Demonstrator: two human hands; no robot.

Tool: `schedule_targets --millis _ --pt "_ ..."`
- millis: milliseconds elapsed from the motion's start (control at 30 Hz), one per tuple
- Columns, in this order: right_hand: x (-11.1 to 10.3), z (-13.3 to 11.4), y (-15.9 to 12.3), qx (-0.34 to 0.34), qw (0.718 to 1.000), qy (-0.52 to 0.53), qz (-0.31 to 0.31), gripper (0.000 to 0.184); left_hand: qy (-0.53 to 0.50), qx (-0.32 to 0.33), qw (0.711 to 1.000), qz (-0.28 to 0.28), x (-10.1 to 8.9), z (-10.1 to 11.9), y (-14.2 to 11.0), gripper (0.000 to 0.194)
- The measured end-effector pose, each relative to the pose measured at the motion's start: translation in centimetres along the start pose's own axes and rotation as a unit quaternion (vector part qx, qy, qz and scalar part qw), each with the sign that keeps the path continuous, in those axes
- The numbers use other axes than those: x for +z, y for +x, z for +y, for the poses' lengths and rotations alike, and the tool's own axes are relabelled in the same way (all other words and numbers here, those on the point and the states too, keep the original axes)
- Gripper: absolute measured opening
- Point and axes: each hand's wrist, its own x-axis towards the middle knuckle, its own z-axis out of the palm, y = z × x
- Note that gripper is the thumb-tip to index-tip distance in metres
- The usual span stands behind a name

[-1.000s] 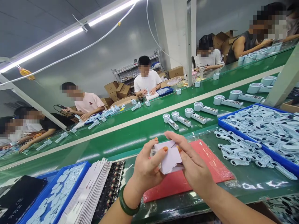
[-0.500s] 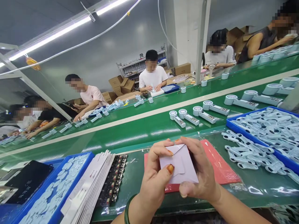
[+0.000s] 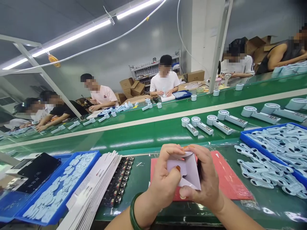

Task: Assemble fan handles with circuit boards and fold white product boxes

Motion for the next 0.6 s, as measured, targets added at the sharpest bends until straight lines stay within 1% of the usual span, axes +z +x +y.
schedule_targets --millis 133,233,300,333,367,400,433,467,500,533,567,600 --pt "0.5 0.1 0.0 0.001 1.000 0.003 0.007 0.084 0.018 0.012 1.000 -0.004 -0.2 0.1 0.3 0.051" --pt "0.6 0.0 0.2 -0.003 1.000 0.007 0.010 0.082 0.026 0.023 0.999 -0.002 -0.6 0.0 0.4 0.045" --pt "0.5 -0.1 0.3 -0.004 1.000 0.011 0.010 0.086 0.003 0.016 1.000 -0.023 -1.2 0.0 0.4 0.037" --pt "0.5 -0.1 0.4 0.010 1.000 0.024 0.014 0.087 -0.019 0.014 0.999 -0.042 -1.6 0.0 0.3 0.036" --pt "0.5 -0.2 0.5 0.039 0.998 0.051 0.027 0.087 -0.035 0.018 0.997 -0.064 -2.1 -0.1 0.3 0.043" --pt "0.5 -0.2 0.7 0.079 0.992 0.092 0.046 0.086 -0.035 0.027 0.995 -0.084 -2.7 -0.2 0.2 0.059" --pt "0.6 -0.2 0.8 0.126 0.980 0.140 0.070 0.085 -0.013 0.039 0.994 -0.099 -3.3 -0.5 0.1 0.078" --pt "0.8 -0.1 1.0 0.172 0.963 0.188 0.093 0.082 0.035 0.049 0.992 -0.108 -3.9 -0.9 0.1 0.095" --pt "0.9 0.1 1.1 0.210 0.945 0.229 0.107 0.081 0.104 0.054 0.987 -0.110 -4.5 -1.4 0.2 0.106" --pt "1.0 0.4 1.2 0.237 0.931 0.254 0.110 0.080 0.177 0.053 0.977 -0.105 -5.1 -2.0 0.3 0.112" --pt "1.0 0.7 1.3 0.253 0.926 0.261 0.099 0.078 0.241 0.051 0.964 -0.098 -5.7 -2.6 0.5 0.113" --pt "0.9 1.0 1.3 0.260 0.930 0.246 0.081 0.075 0.292 0.051 0.951 -0.093 -6.3 -3.1 0.8 0.111"
